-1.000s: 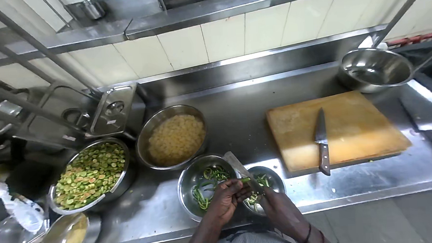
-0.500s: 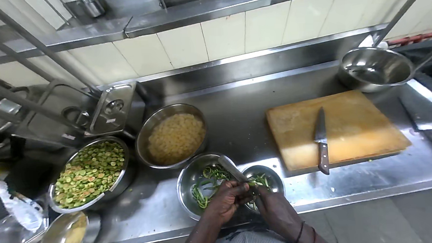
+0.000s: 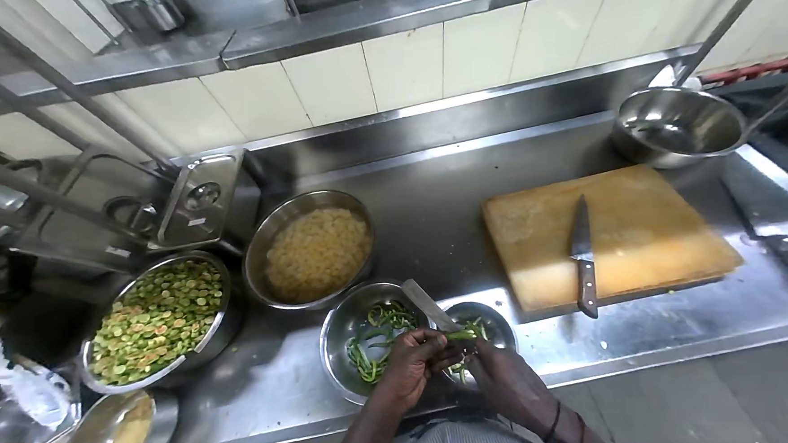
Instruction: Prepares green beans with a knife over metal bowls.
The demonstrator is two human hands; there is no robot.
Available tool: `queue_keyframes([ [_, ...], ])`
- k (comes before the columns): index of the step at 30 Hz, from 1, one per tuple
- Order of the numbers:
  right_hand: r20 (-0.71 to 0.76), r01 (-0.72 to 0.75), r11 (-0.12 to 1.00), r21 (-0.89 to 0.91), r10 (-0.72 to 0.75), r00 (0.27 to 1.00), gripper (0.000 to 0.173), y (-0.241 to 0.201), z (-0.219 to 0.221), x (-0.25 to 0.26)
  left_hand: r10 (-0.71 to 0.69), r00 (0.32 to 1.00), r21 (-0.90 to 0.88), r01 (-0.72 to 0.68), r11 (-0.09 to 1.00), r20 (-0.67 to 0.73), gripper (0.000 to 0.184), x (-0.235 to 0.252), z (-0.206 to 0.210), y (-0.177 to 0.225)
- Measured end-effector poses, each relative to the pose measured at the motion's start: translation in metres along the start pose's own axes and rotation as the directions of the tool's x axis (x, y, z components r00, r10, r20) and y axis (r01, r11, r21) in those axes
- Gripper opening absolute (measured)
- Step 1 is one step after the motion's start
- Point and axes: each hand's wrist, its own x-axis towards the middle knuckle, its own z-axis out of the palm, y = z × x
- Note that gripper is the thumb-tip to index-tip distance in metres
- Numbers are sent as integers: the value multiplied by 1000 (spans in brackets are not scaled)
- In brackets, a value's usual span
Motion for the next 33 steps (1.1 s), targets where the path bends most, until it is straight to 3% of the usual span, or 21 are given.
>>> queue_keyframes([
  [5,54,11,995,-101,-5,999,39,-12,2,-2,-19,1000,132,18,991,3,4,-1,2,0],
  [8,17,-5,994,-106,7,1000,39,-15,10,0,-32,999,93,35,995,-32,3,-2,8,0],
  [11,-45,9,1000,-20,-10,999,38,-10,14,2,-33,999,4,33,999,-15,4,-4,10,-2],
  [15,-95,40,965,261,-15,995,35,11,12,9,6,997,-233,13,972,78,28,-1,-3,-6],
  [17,8,22,819,573,-33,999,27,21,6,9,27,993,-230,-1,973,111,37,6,-12,-9],
  [19,197,-113,575,810,-86,977,20,23,-6,6,43,991,-99,-30,995,126,31,11,-11,-10],
  [23,410,-340,255,905,-316,855,23,35,-16,10,38,921,153,-105,983,388,37,21,0,-5],
  [27,443,-424,145,894,-432,785,23,44,-8,17,83,851,163,-194,967,518,26,33,1,-4],
  [31,450,-439,123,890,-392,802,24,44,-5,14,130,900,267,-258,929,416,17,32,5,-6],
  [33,441,-446,99,890,-441,782,24,47,-6,9,186,921,356,-310,881,341,17,31,9,-6],
])
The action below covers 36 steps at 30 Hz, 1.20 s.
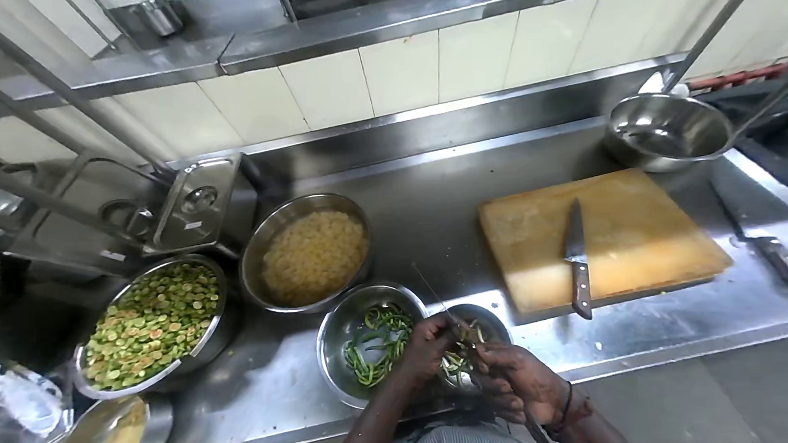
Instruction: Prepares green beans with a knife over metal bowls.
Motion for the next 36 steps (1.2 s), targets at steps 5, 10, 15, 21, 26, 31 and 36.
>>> queue_keyframes([
  [5,-107,151,973,-174,-171,979,25,-5,19,-24,-62,962,30,73,997,-268,15,2,-6,-3],
  [10,-479,5,689,-725,-509,715,30,-8,12,-10,-131,948,-25,130,991,-289,15,-7,8,14],
  [15,-524,-134,598,-790,-547,653,54,2,7,10,-137,970,97,159,983,-199,15,-15,27,21],
  [21,-516,-13,707,-707,-504,693,35,11,15,20,-104,980,289,150,946,-169,20,-20,29,15],
  [26,-588,-42,887,-459,-268,763,49,15,1,21,-13,984,524,105,845,-176,23,-22,31,5],
  [31,-533,-70,972,-223,-61,844,52,9,-5,18,206,974,806,-49,589,-91,27,-22,37,-5],
  [36,-390,-80,991,-108,32,920,56,12,-4,12,79,990,902,72,425,-116,30,-15,24,-2],
])
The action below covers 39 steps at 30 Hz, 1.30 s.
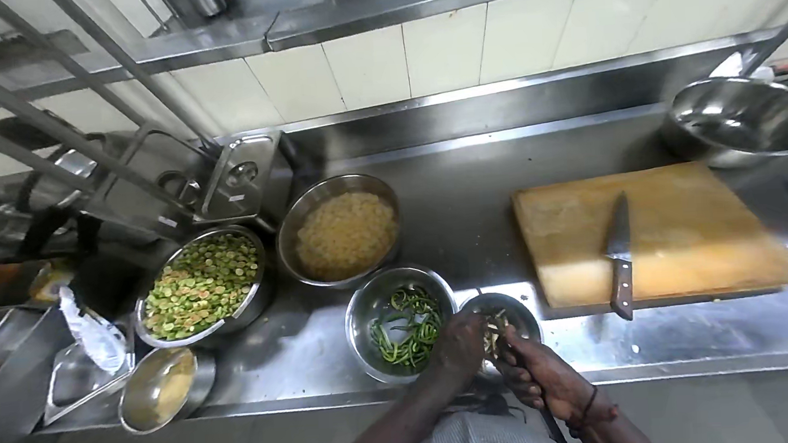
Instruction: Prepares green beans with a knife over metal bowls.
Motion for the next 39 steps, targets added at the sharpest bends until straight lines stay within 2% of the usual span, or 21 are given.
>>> queue_keyframes([
  [3,90,-22,995,97,13,996,68,4,-8,0,126,992,95,-128,987,23,28,1,0,-9],
  [4,90,-22,995,98,13,996,71,4,-9,0,167,986,129,-168,977,16,29,2,0,-13],
  [6,22,-8,1000,30,8,1000,74,2,-7,-4,153,988,149,-154,977,17,30,4,-4,-19],
  [8,-102,9,998,-55,-15,995,70,1,-4,-8,33,999,100,-33,994,3,26,5,-14,-29],
  [10,-208,33,991,-130,-60,976,64,1,-2,-11,-192,981,58,194,979,-39,29,2,-28,-41],
  [12,-260,57,983,-173,-102,960,61,0,-3,-12,-404,910,61,410,910,-91,32,2,-41,-59],
  [14,-291,74,980,-184,-126,948,59,0,-5,-12,-540,837,136,547,826,-86,36,5,-46,-81],
  [18,-289,97,962,-256,-172,942,57,-3,-4,-11,-656,754,249,641,726,-29,39,10,-41,-102],
  [22,-257,120,932,-341,-215,942,57,-3,-2,-10,-681,731,249,669,701,-45,43,14,-35,-105],
  [25,-254,142,917,-372,-247,935,56,0,-5,-9,-693,718,247,684,686,-65,35,10,-38,-101],
  [28,-239,191,888,-418,-310,920,49,2,-9,-10,-673,731,53,681,730,-114,33,6,-47,-100],
  [30,-228,210,845,-492,-358,906,35,2,-10,-12,-601,789,-177,578,796,-127,34,2,-52,-101],
  [32,-213,195,796,-573,-375,902,26,1,-9,-13,-515,851,-412,434,801,-104,30,-1,-55,-96],
  [35,-177,152,656,-739,-408,896,30,-2,-1,-15,-432,901,-741,265,617,-37,19,-5,-57,-77],
  [37,-141,140,550,-823,-437,888,34,-3,6,-16,-381,924,-846,208,491,6,15,-7,-57,-64],
  [39,-102,134,433,-891,-480,871,38,-3,15,-19,-345,938,-895,177,410,28,13,-8,-55,-56],
])
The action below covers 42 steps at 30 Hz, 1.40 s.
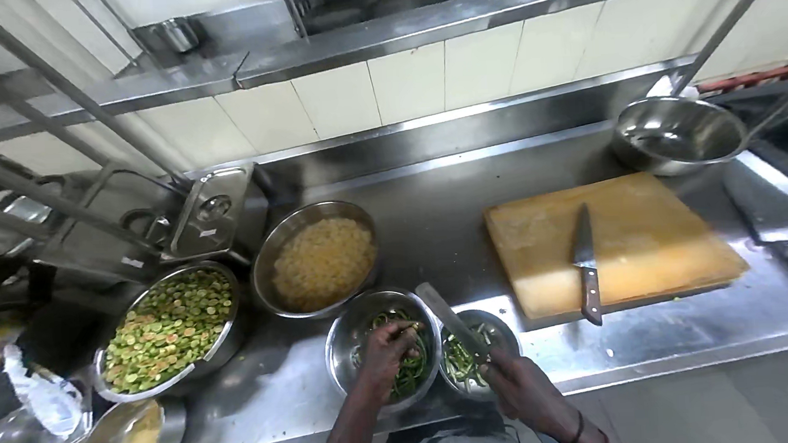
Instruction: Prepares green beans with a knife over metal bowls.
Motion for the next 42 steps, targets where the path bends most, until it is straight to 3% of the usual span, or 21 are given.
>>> queue_keyframes([
  [6,-50,94,972,-216,-107,993,35,-8,5,-6,-26,998,-139,32,990,49,7,-4,9,3],
  [13,-25,71,966,-250,-79,997,36,-8,6,-7,-11,997,-135,21,991,78,7,-4,11,7],
  [23,-20,-46,894,-445,42,999,37,-39,11,-10,-20,998,-70,25,997,63,11,-3,22,5],
  [29,12,-33,911,-410,41,999,39,-35,15,-2,-119,987,-193,137,971,105,3,-7,33,4],
  [32,-60,-40,949,-311,23,998,39,-30,17,-2,-140,977,-386,194,902,163,15,-9,33,-2],
  [35,-135,-32,963,-266,-4,991,39,-27,15,-1,-155,984,-502,177,846,86,15,-12,41,-4],
  [38,-119,-45,956,-289,11,993,38,-29,14,-2,-159,987,-448,147,882,10,14,-13,47,-1],
  [42,-39,-56,943,-328,46,998,38,-32,8,0,-174,983,-317,185,930,63,10,-9,44,3],
])
